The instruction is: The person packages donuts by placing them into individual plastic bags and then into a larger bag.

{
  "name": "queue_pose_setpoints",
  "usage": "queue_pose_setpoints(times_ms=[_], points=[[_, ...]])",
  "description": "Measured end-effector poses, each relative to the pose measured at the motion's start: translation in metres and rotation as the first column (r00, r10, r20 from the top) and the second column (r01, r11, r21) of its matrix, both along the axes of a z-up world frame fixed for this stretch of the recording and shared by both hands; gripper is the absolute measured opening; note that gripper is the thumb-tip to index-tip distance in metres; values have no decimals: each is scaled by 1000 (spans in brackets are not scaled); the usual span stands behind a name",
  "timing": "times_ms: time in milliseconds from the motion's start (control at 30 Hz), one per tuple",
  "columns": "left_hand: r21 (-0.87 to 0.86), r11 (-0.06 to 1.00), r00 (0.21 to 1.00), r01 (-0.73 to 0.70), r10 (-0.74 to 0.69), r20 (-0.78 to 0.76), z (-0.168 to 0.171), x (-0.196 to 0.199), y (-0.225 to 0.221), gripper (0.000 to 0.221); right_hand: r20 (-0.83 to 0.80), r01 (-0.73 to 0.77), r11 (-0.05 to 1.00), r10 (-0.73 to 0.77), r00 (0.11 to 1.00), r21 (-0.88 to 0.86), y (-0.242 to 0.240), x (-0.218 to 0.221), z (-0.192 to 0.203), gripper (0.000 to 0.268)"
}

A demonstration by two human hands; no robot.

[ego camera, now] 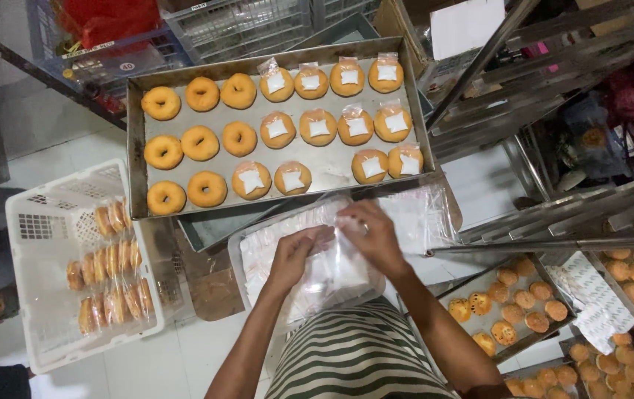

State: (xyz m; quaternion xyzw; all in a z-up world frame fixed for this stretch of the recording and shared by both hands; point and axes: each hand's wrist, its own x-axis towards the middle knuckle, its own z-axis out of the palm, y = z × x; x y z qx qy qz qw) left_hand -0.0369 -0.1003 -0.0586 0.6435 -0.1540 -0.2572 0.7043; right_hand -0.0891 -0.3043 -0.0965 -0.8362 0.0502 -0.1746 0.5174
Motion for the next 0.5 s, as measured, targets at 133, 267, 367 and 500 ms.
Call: queue_pose_setpoints(times_ms=[133, 267, 367, 500], points=[[46, 999, 997, -19, 23, -74, -18, -4, -3, 35, 44, 9, 914, 9, 999, -406, 23, -1, -3, 31], [105, 990, 994, -96, 102, -51, -15, -8, -7, 29, -114, -45, 857, -17, 993, -514, 28, -1, 10, 11], [97, 978, 971, -185, 197, -136, -43, -9, -10, 19, -213, -137, 876, 41, 976, -463, 29, -2, 16, 16], [25, 958, 888, -284, 273, -370, -65, -5, 0, 14, -271, -316, 938, 270, 924, -141, 15, 6, 17, 25]])
